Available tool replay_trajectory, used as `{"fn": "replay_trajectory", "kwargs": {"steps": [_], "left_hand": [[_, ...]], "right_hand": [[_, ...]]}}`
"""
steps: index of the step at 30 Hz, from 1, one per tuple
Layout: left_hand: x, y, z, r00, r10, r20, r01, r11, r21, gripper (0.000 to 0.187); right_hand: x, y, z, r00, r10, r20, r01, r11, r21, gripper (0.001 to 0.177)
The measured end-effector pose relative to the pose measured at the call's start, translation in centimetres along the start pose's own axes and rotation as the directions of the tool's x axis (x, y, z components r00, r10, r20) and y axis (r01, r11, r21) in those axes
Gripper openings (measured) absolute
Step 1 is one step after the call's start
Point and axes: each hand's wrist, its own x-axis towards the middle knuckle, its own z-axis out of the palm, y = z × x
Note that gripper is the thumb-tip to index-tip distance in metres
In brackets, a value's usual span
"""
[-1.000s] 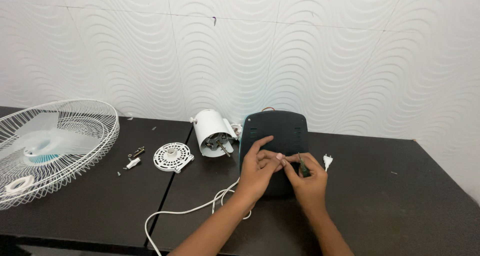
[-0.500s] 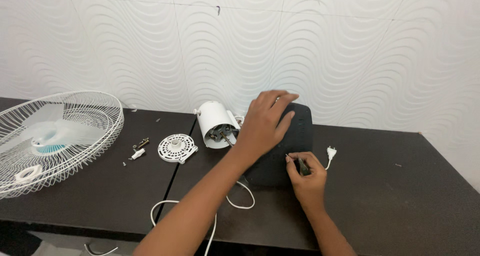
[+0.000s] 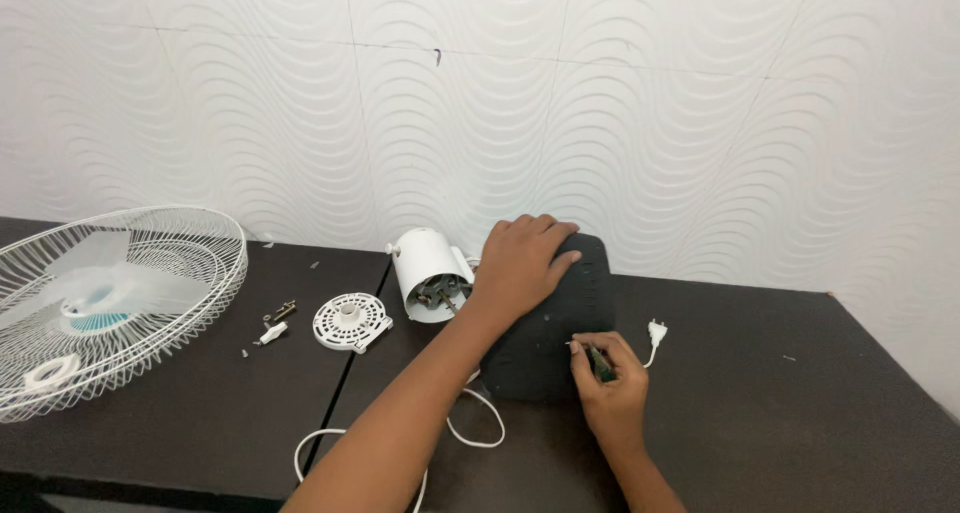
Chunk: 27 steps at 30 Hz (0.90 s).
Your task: The person assembles a disassembled table fan on a dark table. They use a screwdriver to tighten screws into the fan base, reattach the motor housing, and secure the fan blade and cage. The person handles screws, the fan base, motor, blade, and cage throughout the process.
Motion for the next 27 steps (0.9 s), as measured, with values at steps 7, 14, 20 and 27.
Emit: {"fn": "replay_trajectory", "kwargs": {"steps": [7,14,20,27], "left_hand": [[-0.4,-1.4,-2.0,0.982,-0.186,0.001,0.185,0.975,-0.12,0.025],[-0.7,-1.9,-2.5,0.974,-0.228,-0.016,0.225,0.968,-0.113,0.025],[-0.8,-1.9,-2.3,0.968,-0.248,-0.028,0.243,0.962,-0.123,0.024],[-0.6,-1.5,-2.2,0.968,-0.25,-0.017,0.247,0.963,-0.106,0.024]], "right_hand": [[-0.2,-0.6,0.1,0.999,-0.053,-0.008,0.053,0.999,0.011,0.006],[-0.2,-0.7,0.2,0.99,-0.144,-0.001,0.144,0.988,-0.064,0.008],[-0.3,-0.4,0.2,0.987,-0.159,0.004,0.159,0.986,-0.054,0.009],[-0.3,-0.2,0.3,0.995,-0.103,0.007,0.103,0.993,-0.06,0.01]]}}
